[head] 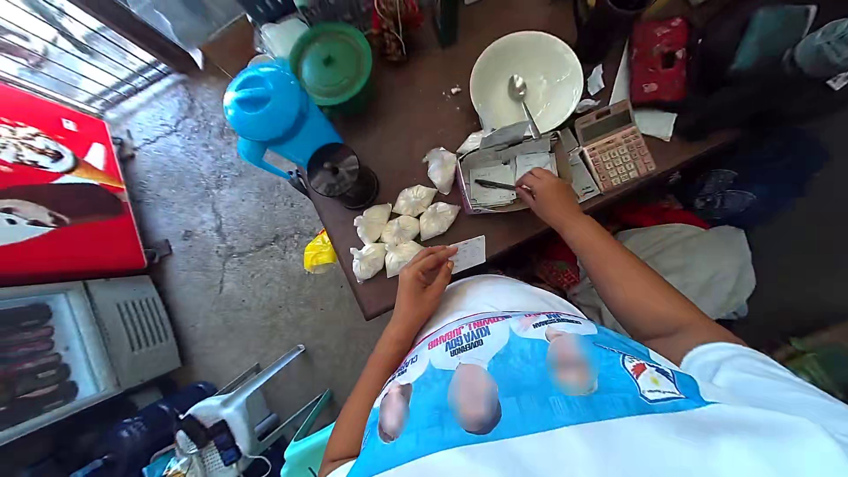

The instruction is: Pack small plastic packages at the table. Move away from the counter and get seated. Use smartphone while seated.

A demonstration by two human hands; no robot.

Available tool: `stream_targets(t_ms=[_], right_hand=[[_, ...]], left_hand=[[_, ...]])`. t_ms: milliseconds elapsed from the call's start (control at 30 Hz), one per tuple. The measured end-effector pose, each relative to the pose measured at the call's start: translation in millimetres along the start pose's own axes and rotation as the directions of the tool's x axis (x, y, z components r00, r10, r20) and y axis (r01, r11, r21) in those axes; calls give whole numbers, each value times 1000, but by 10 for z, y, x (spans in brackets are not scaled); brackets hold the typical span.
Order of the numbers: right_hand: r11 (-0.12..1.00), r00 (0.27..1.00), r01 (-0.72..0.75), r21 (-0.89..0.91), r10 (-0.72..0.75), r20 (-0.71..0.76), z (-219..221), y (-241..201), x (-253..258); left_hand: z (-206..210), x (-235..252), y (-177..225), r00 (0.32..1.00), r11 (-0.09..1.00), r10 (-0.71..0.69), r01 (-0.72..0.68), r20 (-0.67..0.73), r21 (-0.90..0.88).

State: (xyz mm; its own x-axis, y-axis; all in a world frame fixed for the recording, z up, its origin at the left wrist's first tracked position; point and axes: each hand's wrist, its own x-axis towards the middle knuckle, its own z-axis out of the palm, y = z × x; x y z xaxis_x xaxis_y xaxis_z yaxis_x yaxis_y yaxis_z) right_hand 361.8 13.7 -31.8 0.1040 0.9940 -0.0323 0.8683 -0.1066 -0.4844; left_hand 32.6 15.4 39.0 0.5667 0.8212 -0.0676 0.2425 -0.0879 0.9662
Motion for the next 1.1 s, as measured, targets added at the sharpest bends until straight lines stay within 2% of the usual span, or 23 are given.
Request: stream_targets(t_ms=[133, 233, 300, 400, 500, 600, 667, 833, 1000, 1100], right_hand=[[988, 957, -135, -74, 150, 250, 106, 14, 330], [986, 940, -141, -89, 162, 301, 115, 5, 341], [992, 964, -130, -6, 127, 233, 33, 9, 244], [983, 995, -102, 155, 101, 14, -166, 57, 49], [954, 971, -43, 298, 110, -211, -339, 150, -157], [945, 938, -19, 325, 130, -322, -380, 207, -261], [947, 948, -57, 317, 151, -280, -371, 191, -228], [972, 996, -94, 214, 93, 16, -188, 114, 216], [993, 956, -116, -39, 122, 265, 106, 12, 581], [984, 944, -136, -115, 164, 288, 140, -41, 642]], left_hand=[[64, 90, 56, 999, 1000, -9, 9, 39, 6], [69, 127, 57, 999, 1000, -24, 24, 48, 12], [60, 142, 58, 999, 999, -36, 36, 40, 10], [43, 201, 76, 999, 999, -44, 44, 16, 2], [48, 257, 85, 999, 999, -34, 34, 14, 19], [51, 306, 88, 1000, 999, -9, 8, 25, 44], [60, 317, 97, 1000, 999, 2, -3, 26, 50], [46, 304, 112, 1000, 999, -5, 4, 20, 50], [28, 234, 102, 1000, 998, -1, 2, -13, 61], [20, 199, 91, 999, 998, -7, 9, -50, 56]])
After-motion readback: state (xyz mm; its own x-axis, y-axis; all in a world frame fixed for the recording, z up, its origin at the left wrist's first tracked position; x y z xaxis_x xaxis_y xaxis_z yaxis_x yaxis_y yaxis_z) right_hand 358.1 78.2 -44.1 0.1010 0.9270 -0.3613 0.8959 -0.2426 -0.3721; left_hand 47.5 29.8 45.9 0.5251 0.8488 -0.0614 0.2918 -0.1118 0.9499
